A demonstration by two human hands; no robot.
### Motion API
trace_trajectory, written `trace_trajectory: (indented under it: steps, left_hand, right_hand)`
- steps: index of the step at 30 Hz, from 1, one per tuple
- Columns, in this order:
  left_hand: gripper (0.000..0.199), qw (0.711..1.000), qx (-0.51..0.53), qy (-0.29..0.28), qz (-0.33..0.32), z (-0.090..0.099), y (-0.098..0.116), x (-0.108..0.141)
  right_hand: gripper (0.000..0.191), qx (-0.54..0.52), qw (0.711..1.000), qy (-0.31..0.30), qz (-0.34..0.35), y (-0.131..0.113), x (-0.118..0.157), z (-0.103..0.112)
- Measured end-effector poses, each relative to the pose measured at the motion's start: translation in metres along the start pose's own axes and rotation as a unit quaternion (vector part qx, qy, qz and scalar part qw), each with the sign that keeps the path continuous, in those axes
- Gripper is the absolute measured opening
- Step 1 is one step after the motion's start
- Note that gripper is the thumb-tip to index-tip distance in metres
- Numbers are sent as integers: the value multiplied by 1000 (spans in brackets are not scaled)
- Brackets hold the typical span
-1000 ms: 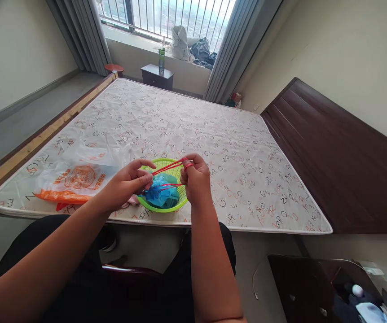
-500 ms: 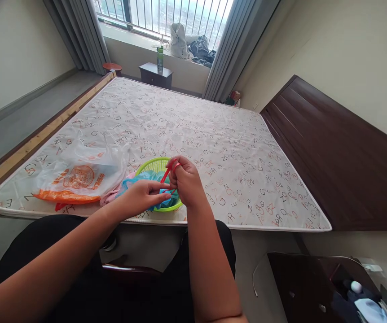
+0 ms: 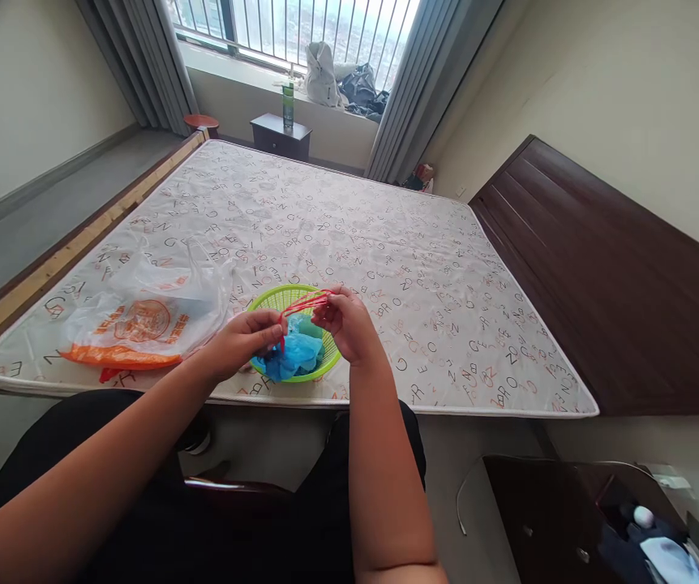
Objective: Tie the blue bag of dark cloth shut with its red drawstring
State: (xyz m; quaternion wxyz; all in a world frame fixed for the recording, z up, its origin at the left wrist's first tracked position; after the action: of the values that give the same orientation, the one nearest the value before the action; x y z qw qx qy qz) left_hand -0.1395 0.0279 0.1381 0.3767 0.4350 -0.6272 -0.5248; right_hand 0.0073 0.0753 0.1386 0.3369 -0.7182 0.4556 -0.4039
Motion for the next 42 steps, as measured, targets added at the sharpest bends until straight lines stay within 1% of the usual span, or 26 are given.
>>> trace_trajectory:
  steps: [2, 3, 5, 7, 10, 12, 14, 16, 18, 19, 21, 23, 25, 27, 28, 29, 30, 32, 34, 36, 39, 42]
  left_hand:
    - [37, 995, 53, 80, 14, 17, -7, -3]
    - [37, 991, 72, 107, 23, 22, -11, -3]
    - [35, 985, 96, 135, 39, 27, -18, -5]
    - [34, 980, 115, 157, 47, 30, -23, -6]
    - [33, 969, 147, 193, 48, 36, -28, -6]
    - [30, 964, 185, 187, 49, 36, -29, -6]
    - [27, 956, 241, 157, 55, 31, -30, -8]
    - [23, 943, 299, 131, 69, 28, -31, -9]
    - [20, 927, 344, 118, 88, 26, -32, -8]
    - [19, 922, 359, 111, 97, 24, -32, -7]
    - [19, 917, 374, 88, 108, 21, -29, -6]
    - [20, 923, 365, 64, 104, 17, -22, -5]
    - [21, 936, 336, 45, 94, 16, -15, -3]
    - [22, 950, 298, 25, 90, 14, -10, -1]
    - [23, 957, 278, 13, 88, 14, -9, 0]
    - [24, 963, 256, 2, 86, 14, -8, 1]
    - [25, 969, 232, -7, 83, 15, -7, 1]
    - [26, 981, 178, -16, 74, 20, -6, 1]
    - [27, 991, 120, -17, 65, 28, -5, 0]
    - [28, 997, 57, -12, 59, 35, -1, -1]
    - [27, 998, -25, 0, 52, 43, 9, -1]
    - [23, 996, -79, 39, 30, 50, 18, 0]
  right_hand:
    - [23, 22, 1000, -15, 6, 1, -2, 4]
    - [26, 39, 999, -21, 20, 0, -1, 3]
    - [32, 82, 994, -35, 59, -7, 2, -3]
    - [38, 145, 983, -51, 96, -14, 9, -15]
    - [39, 276, 948, -98, 121, -17, 20, -42]
    - [37, 356, 918, -132, 113, -12, 27, -59]
    - [35, 426, 885, -161, 95, -2, 31, -72]
    - [35, 491, 848, -185, 78, 10, 34, -81]
    - [34, 538, 815, -203, 66, 20, 35, -85]
    - [34, 552, 805, -207, 62, 22, 36, -84]
    - [34, 564, 796, -213, 58, 23, 37, -83]
    - [32, 557, 802, -207, 59, 18, 38, -80]
    - [28, 528, 829, -161, 88, 3, 35, -74]
    - [22, 483, 861, -88, 133, -13, 30, -64]
    - [21, 458, 874, -66, 146, -17, 28, -60]
    - [21, 434, 887, -62, 146, -15, 25, -58]
    - [24, 411, 898, -78, 132, -9, 22, -58]
    - [31, 362, 918, -135, 84, 10, 16, -62]
    - [32, 324, 929, -173, 42, 23, 14, -63]
    - [29, 317, 931, -178, 22, 28, 12, -61]
    - [20, 345, 924, -164, 14, 29, 11, -55]
    - [17, 358, 921, -152, 4, 32, 9, -51]
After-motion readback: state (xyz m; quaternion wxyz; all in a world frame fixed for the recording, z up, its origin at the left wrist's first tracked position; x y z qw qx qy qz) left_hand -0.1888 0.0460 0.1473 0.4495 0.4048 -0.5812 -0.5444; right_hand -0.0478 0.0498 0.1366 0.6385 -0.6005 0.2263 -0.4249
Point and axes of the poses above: each hand's wrist, its own x-axis away from the middle knuckle, its own z-axis out of the back of the hand, y = z × x, the point moved 10 cm from there along -x, towards the middle knuckle, and after that the axes turned 5 degrees about -z, right-handed, at the moved point
